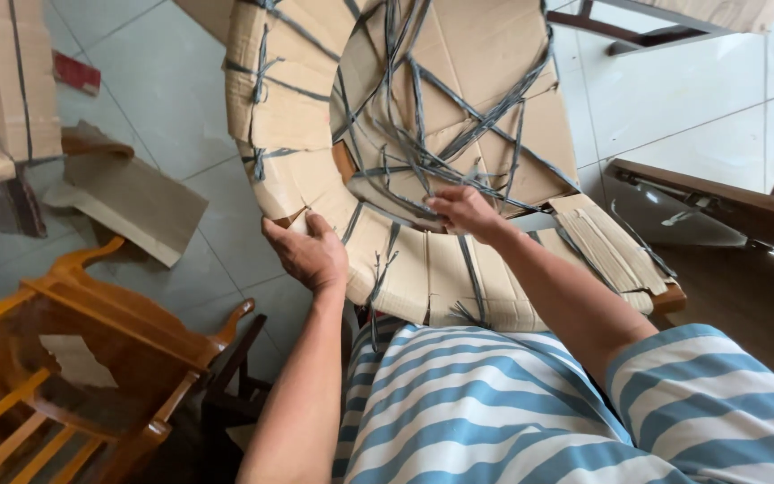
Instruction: Unpacking a wooden chair frame by cutting plastic straps and removing cardboard wrapping with a knife
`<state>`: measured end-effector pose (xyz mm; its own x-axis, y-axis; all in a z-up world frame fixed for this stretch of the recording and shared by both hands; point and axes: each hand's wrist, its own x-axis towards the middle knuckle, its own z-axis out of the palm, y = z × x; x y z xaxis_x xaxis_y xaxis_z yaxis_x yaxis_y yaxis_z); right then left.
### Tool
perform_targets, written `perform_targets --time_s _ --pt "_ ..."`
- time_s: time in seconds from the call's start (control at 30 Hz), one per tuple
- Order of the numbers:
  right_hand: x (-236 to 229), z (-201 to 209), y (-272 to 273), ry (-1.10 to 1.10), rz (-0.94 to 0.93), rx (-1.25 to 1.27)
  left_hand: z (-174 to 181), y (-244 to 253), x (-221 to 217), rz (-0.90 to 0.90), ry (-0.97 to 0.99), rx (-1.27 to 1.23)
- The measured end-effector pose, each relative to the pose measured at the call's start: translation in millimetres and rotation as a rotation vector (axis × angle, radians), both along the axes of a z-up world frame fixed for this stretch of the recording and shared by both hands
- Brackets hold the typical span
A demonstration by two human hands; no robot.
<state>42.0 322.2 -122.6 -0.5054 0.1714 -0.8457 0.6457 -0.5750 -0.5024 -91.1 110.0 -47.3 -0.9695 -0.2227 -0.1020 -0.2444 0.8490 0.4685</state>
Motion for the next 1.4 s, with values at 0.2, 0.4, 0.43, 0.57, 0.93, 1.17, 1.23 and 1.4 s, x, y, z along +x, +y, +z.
perform_targets --time_s 0.2,0.4,0.43,0.57,0.93,1.17,1.23,1.4 --pt "13.3 -38.4 -0.5 0.076 0.695 0.829 -8.2 -5.8 1.2 0.011 0.012 0.037" --pt "33.5 23.7 31.9 0.049 0.479 1.130 -2.8 -3.7 2.4 0.008 0.022 0.043" --pt "41.5 25.8 39.5 0.048 0.475 1.129 -6.1 -5.6 2.5 0.004 0.023 0.041" --pt "55.1 74.9 58.9 0.135 0.093 0.878 -8.4 -6.8 2.0 -0.013 0.050 0.043" --pt "88.3 133.6 90.7 0.223 -0.288 0.568 6.0 -3.9 -0.8 -0.030 -0.005 0.061" --pt "101.2 156.0 78.7 0.330 -0.387 0.462 7.6 -7.9 0.9 -0.043 0.012 0.166" --pt "103.9 157.2 76.1 0.360 -0.408 0.418 10.7 -8.3 0.0 -0.043 -0.001 0.179" --pt "109.4 158.6 65.7 0.393 -0.486 0.320 30.9 -1.7 23.8 -0.165 0.102 0.130"
